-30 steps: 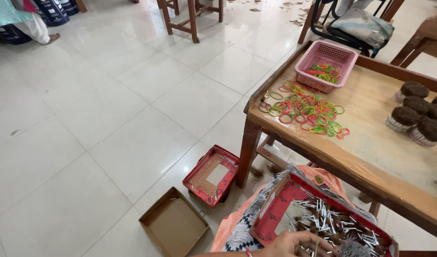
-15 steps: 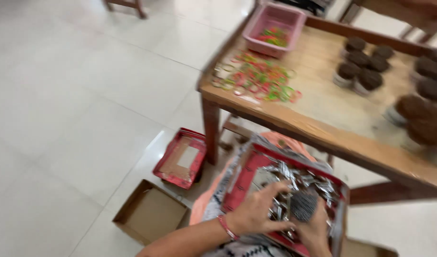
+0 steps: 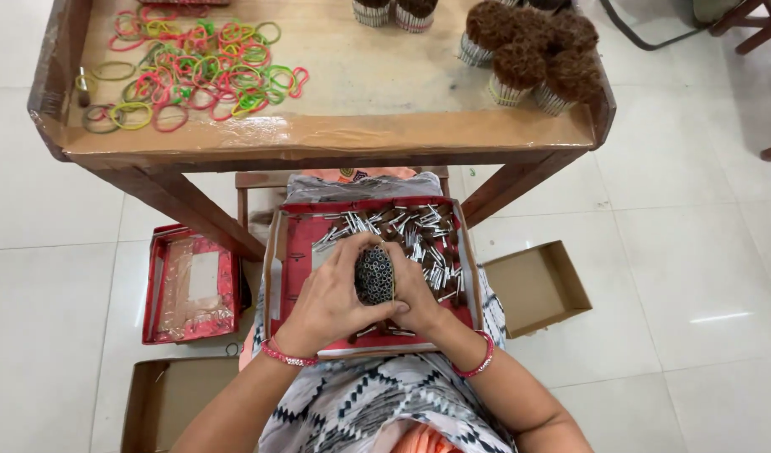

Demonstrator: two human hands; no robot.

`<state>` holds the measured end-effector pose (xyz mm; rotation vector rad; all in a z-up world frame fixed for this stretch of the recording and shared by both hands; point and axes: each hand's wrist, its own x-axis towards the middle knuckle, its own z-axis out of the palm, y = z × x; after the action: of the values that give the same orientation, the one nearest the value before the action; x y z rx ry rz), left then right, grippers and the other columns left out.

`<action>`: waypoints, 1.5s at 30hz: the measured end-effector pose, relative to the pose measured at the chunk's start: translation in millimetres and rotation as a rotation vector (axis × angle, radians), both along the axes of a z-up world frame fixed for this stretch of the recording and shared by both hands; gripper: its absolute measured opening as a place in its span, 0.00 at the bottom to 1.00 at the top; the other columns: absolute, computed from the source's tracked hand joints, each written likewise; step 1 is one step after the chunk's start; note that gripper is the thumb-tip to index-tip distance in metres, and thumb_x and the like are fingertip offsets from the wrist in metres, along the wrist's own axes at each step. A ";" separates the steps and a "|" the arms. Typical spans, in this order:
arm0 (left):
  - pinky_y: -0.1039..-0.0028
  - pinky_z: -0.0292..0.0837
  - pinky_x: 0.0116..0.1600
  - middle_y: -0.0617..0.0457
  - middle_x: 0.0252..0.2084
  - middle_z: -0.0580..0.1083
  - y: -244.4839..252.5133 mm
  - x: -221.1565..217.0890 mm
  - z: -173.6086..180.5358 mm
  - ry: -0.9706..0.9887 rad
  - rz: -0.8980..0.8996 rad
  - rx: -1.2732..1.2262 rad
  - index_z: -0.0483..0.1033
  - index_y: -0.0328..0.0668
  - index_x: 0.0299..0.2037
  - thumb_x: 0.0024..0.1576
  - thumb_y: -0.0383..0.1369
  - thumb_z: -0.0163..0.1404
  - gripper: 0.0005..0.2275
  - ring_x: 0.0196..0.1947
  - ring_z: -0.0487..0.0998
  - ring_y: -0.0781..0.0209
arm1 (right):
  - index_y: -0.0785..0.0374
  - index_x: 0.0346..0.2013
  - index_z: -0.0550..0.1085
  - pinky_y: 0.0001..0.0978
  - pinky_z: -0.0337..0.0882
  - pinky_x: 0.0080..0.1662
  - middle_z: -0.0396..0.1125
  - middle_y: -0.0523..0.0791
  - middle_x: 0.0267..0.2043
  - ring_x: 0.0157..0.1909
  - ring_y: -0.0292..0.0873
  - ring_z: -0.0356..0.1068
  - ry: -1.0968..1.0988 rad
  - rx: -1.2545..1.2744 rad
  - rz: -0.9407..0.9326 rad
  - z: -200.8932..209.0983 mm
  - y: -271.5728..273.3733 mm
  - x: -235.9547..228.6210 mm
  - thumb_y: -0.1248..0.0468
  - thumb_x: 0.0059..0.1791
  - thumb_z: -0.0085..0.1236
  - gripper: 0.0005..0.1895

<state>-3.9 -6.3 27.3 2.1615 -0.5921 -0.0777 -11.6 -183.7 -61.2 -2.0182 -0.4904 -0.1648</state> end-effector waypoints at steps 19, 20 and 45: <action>0.70 0.81 0.45 0.44 0.48 0.79 48.1 29.6 -18.9 0.158 -0.138 -0.293 0.64 0.39 0.65 0.50 0.24 0.61 0.30 0.39 0.83 0.58 | 0.67 0.53 0.69 0.29 0.78 0.49 0.73 0.44 0.45 0.45 0.36 0.74 0.368 0.665 -0.046 6.9 -0.3 4.1 0.74 0.43 0.70 0.26; 0.72 0.81 0.46 0.46 0.46 0.79 52.1 33.6 -23.3 0.156 -0.146 -0.331 0.66 0.40 0.64 0.51 0.22 0.61 0.29 0.39 0.82 0.60 | 0.66 0.53 0.70 0.29 0.78 0.49 0.74 0.44 0.45 0.45 0.35 0.74 0.402 0.665 0.018 -1.2 -3.4 3.3 0.74 0.43 0.70 0.26; 0.62 0.69 0.69 0.45 0.64 0.70 12.5 26.3 -16.1 -0.419 -0.356 -0.085 0.64 0.41 0.65 0.43 0.32 0.66 0.37 0.64 0.72 0.47 | 0.64 0.61 0.65 0.40 0.79 0.52 0.70 0.49 0.51 0.51 0.45 0.75 0.817 0.953 0.140 -18.1 -1.9 -3.0 0.77 0.39 0.67 0.36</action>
<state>22.3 6.1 11.1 1.9771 -1.1948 0.2100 -14.6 -185.5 -79.3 -0.9704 0.0097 0.4336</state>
